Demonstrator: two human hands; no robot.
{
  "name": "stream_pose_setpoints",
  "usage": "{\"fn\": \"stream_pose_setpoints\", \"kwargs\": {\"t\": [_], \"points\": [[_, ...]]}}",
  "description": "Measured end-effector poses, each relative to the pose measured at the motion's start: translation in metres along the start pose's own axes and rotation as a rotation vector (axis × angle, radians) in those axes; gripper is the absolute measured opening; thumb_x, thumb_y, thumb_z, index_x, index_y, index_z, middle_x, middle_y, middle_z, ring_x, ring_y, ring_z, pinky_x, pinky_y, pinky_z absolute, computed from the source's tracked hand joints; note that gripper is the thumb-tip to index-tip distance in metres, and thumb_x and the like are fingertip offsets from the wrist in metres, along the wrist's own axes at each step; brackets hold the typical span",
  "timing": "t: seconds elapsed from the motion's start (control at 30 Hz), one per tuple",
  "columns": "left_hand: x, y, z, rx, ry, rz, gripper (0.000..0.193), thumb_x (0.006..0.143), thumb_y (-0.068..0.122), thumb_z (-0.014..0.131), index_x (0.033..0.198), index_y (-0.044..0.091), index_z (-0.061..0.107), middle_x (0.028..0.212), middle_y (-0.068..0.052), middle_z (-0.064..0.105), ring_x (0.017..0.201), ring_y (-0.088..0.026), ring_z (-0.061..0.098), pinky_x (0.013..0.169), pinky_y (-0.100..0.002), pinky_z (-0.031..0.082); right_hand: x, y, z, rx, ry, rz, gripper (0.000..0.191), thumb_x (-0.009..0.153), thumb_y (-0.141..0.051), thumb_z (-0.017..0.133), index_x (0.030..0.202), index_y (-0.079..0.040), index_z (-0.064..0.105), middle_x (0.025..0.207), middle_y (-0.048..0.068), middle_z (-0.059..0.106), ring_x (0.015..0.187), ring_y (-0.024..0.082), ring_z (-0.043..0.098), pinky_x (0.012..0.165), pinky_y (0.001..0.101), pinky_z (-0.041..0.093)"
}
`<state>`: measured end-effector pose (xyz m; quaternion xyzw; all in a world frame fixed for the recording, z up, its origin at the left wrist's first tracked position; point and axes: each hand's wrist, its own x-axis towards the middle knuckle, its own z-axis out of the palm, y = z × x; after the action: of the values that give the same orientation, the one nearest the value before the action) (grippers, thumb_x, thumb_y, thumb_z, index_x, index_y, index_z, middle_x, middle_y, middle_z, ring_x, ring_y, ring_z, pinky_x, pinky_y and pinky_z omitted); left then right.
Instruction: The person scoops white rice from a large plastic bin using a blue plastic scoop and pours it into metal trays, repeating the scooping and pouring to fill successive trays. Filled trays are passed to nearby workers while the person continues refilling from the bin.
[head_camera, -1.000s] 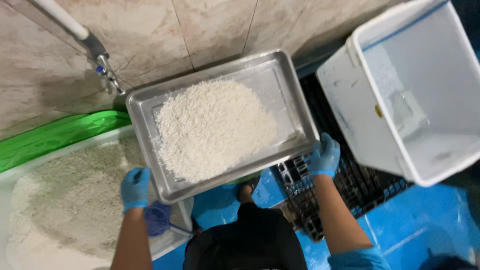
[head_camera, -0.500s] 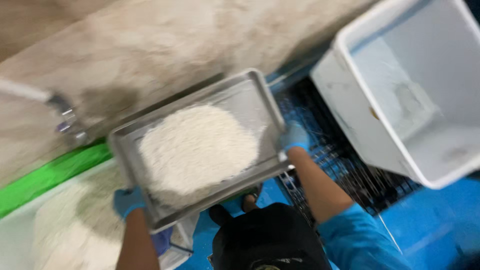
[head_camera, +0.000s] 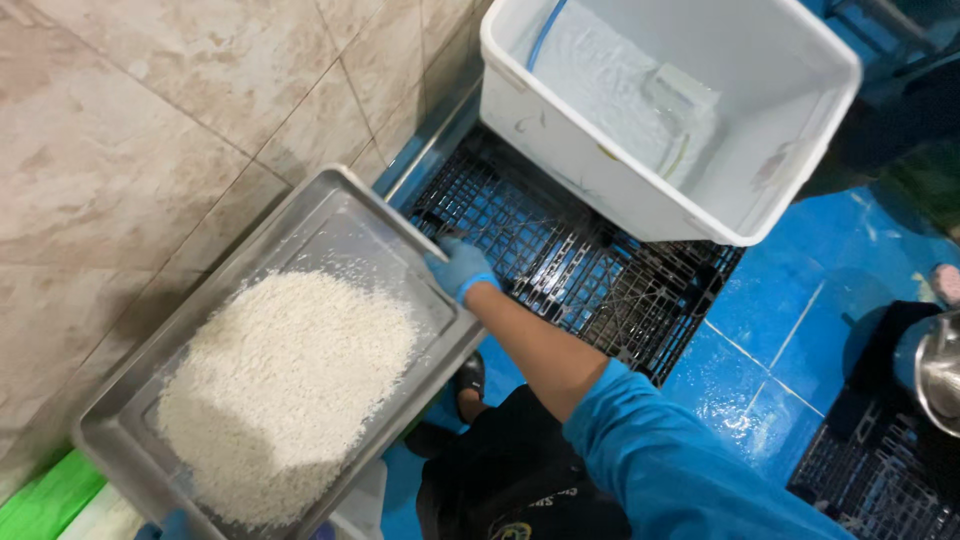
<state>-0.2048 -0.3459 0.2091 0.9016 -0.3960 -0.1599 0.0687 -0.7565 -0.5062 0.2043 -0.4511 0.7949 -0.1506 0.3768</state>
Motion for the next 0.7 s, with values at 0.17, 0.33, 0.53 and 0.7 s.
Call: {"fn": "stream_pose_setpoints", "kwargs": {"t": [0.17,0.33,0.53,0.7], "points": [[-0.063,-0.044,-0.016,-0.172,-0.032,0.110,0.033,0.086,0.027,0.073,0.082,-0.001,0.055,0.074,-0.019,0.055,0.067,-0.032,0.051,0.065,-0.047,0.045,-0.031,0.055,-0.047,0.023,0.136,-0.102,0.049,0.093,-0.044,0.071,0.120,-0.004,0.071,0.111,0.020,0.072,0.101,0.033,0.069,0.090,0.0420,0.053],[-0.111,-0.049,-0.032,-0.228,-0.120,0.107,0.034,0.091,0.025,0.069,0.088,-0.002,0.050,0.075,-0.020,0.050,0.066,-0.031,0.047,0.065,-0.047,0.043,-0.062,0.136,-0.092,0.022,0.261,-0.121,0.044,0.098,-0.042,0.073,0.110,0.001,0.075,0.099,0.021,0.075,0.086,0.025,0.073,0.079,0.0408,0.056],[-0.144,-0.016,-0.063,-0.336,-0.196,0.193,0.029,0.085,0.025,0.067,0.102,0.002,0.063,0.082,-0.019,0.063,0.072,-0.034,0.062,0.066,-0.046,0.047,-0.149,0.193,-0.116,0.046,0.403,-0.067,0.042,0.100,-0.038,0.077,0.102,0.003,0.072,0.085,0.021,0.071,0.073,0.021,0.062,0.070,0.0393,0.050],[-0.165,-0.021,-0.083,-0.365,-0.134,0.366,0.022,0.090,0.023,0.065,0.098,0.002,0.063,0.081,-0.019,0.063,0.072,-0.035,0.063,0.068,-0.046,0.049,-0.238,0.241,-0.113,0.121,0.477,-0.053,0.041,0.106,-0.035,0.075,0.088,0.002,0.070,0.075,0.008,0.063,0.066,0.011,0.054,0.063,0.0337,0.045]]}}
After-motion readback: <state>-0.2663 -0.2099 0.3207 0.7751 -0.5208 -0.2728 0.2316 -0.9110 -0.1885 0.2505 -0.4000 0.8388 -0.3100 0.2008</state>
